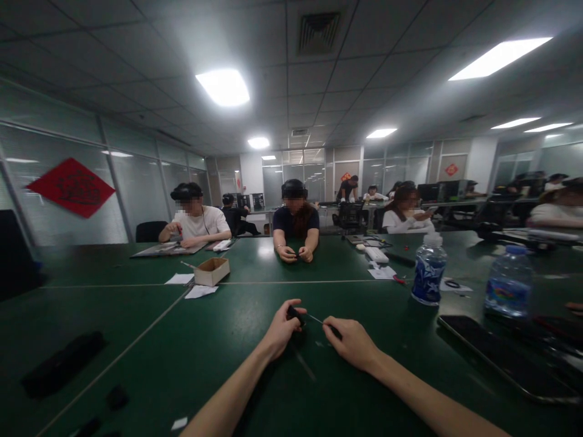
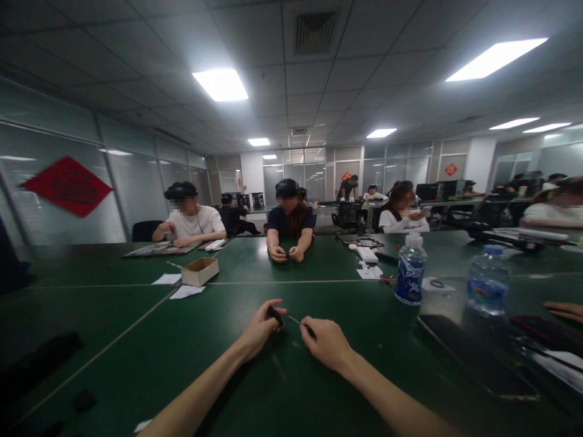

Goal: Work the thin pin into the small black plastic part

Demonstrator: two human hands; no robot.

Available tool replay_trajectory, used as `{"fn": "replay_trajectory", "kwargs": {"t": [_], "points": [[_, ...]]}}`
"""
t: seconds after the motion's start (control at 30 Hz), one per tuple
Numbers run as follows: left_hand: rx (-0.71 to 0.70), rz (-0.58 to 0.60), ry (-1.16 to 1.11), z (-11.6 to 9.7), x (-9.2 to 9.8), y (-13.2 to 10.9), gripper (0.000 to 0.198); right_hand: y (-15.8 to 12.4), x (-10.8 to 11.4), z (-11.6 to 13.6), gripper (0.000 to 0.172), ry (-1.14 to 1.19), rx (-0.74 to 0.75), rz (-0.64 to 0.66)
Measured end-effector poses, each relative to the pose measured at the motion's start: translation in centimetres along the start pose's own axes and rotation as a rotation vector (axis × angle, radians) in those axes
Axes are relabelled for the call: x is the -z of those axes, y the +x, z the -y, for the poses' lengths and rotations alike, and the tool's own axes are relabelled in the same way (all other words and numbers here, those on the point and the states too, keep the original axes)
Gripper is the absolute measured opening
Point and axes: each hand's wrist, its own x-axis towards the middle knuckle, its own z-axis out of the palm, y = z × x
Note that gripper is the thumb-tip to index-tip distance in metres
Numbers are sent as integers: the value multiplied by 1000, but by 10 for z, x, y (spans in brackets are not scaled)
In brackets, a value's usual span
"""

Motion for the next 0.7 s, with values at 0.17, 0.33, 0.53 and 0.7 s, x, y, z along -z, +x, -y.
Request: {"fn": "replay_trajectory", "kwargs": {"t": [0.17, 0.33, 0.53, 0.7], "points": [[-15, 8, -3, 4, 2, 3, 51, 0, 1, 1, 29, 4, -12, 20], [-27, 15, -36, 4, 2, 1, 50, -1, 1, 1, 29, 14, -10, 21], [-9, 4, -151, 5, 1, 0, 55, 0, -1, 0, 29, 13, 0, 37], [-31, 28, -151, 10, 1, 3, 54, 1, -1, 1, 28, -36, 28, 20]]}}
